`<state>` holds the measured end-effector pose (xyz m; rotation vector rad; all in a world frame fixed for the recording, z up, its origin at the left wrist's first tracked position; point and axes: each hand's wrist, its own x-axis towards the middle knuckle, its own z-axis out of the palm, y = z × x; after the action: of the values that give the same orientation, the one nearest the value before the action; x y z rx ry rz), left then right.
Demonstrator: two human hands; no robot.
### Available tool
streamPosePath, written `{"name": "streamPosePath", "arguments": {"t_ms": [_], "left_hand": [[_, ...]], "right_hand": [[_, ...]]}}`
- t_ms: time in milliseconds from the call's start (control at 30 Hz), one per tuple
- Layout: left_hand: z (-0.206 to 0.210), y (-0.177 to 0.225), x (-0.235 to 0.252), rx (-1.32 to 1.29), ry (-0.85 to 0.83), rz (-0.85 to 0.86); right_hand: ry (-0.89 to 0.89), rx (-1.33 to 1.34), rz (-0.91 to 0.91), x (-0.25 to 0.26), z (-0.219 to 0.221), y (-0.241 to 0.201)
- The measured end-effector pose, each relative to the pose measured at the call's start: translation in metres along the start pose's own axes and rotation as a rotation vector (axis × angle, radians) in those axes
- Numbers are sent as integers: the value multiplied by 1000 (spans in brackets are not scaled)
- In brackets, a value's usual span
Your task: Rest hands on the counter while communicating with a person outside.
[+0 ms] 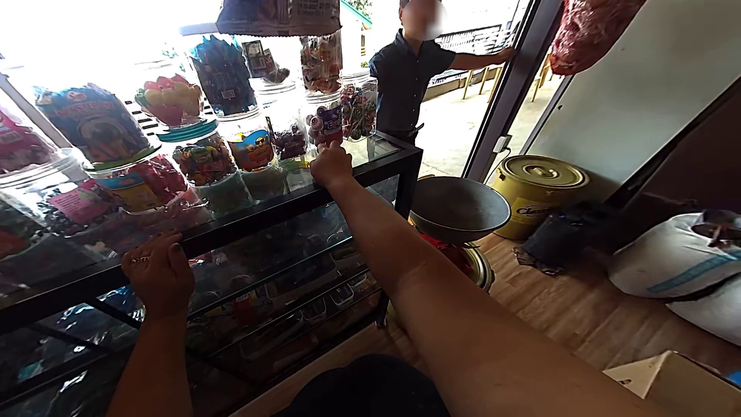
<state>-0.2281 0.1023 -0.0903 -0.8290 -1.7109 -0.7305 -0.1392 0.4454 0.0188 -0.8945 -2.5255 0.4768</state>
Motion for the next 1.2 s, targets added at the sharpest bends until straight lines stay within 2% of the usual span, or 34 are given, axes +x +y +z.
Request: {"name": "streamPosePath", "arguments": {"t_ms": [267,933,1033,1100,1133,1200], "left_hand": [[-2,3,1,5,-7,-17],[1,0,-1,13,-2,-8],[2,0,-2,11,10,1],[1,0,-2,-3,4,-2],[1,0,-1,-9,0,-6],[0,-1,-2,-10,-19,-15]], "right_hand": [[15,-4,46,-2,-1,-2],[-26,53,-25,2,0,2],[76,351,-141,2,-1,14],[113,885,-194,-8,-5,33],[63,1229,-185,-16,-14,46],[1,1658,-252,-43,-43,99]]}}
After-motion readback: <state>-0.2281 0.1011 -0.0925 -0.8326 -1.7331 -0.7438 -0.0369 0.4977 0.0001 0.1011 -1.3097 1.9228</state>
